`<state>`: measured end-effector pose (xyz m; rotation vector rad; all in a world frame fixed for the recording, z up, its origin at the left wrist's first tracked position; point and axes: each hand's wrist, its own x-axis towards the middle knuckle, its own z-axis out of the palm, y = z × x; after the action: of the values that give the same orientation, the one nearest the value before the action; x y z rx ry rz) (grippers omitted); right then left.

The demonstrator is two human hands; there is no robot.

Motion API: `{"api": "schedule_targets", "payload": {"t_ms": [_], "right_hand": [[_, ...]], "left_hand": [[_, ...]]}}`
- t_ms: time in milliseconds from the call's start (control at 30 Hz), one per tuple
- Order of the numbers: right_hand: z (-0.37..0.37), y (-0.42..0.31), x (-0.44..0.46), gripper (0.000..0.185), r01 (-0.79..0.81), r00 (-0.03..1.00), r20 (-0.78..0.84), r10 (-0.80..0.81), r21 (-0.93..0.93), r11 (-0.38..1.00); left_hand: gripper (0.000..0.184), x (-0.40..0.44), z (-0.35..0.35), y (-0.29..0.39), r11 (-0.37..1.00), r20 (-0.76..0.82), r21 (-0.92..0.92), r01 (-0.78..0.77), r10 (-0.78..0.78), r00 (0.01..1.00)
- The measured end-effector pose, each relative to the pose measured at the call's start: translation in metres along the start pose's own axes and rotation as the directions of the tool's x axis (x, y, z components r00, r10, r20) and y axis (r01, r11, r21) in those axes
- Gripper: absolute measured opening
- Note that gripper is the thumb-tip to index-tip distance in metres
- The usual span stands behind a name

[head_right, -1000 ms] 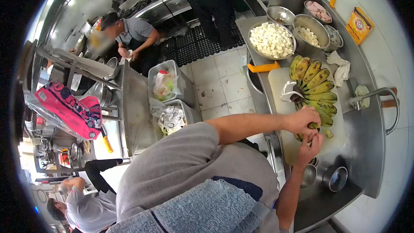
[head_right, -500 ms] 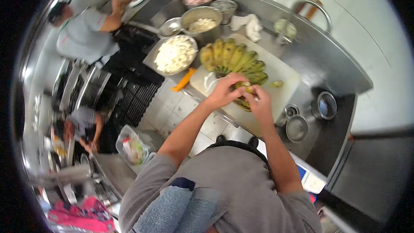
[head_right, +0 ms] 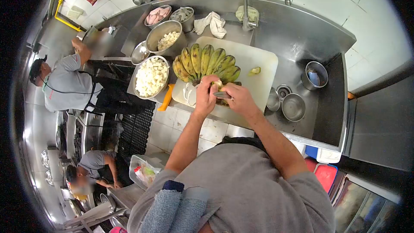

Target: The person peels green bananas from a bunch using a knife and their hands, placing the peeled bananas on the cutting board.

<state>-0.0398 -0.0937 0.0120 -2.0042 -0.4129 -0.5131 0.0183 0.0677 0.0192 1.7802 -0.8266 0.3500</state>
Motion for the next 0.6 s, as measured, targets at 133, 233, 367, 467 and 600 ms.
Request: {"api": "schedule_targets", "payload": {"t_ms": [133, 233, 367, 467, 600], "right_hand": [[-0.006, -0.010, -0.006, 0.028, 0.052, 0.997, 0.068, -0.047, -0.087, 0.995], [-0.007, -0.010, -0.009, 0.026, 0.088, 0.993, 0.085, -0.078, -0.117, 0.989], [-0.025, -0.010, -0.016, 0.030, 0.150, 0.982, 0.133, -0.132, -0.134, 0.980], [-0.042, -0.005, -0.025, 0.027, 0.129, 0.977, 0.196, -0.086, -0.219, 0.967], [-0.063, -0.007, -0.032, 0.019, -0.150, 0.974, 0.142, 0.176, -0.174, 0.973]], "left_hand": [[0.020, 0.007, -0.007, -0.004, 0.987, -0.107, -0.059, 0.148, -0.154, 0.982], [0.021, 0.010, -0.009, -0.006, 0.970, -0.199, -0.099, 0.221, -0.237, 0.951], [0.021, 0.012, -0.012, -0.010, 0.973, -0.300, -0.032, 0.228, -0.227, 0.926], [0.021, 0.012, -0.010, -0.009, 0.968, -0.354, -0.032, 0.249, -0.243, 0.903], [0.028, 0.005, -0.019, 0.010, 0.949, -0.221, 0.025, 0.314, -0.302, 0.928]]}}
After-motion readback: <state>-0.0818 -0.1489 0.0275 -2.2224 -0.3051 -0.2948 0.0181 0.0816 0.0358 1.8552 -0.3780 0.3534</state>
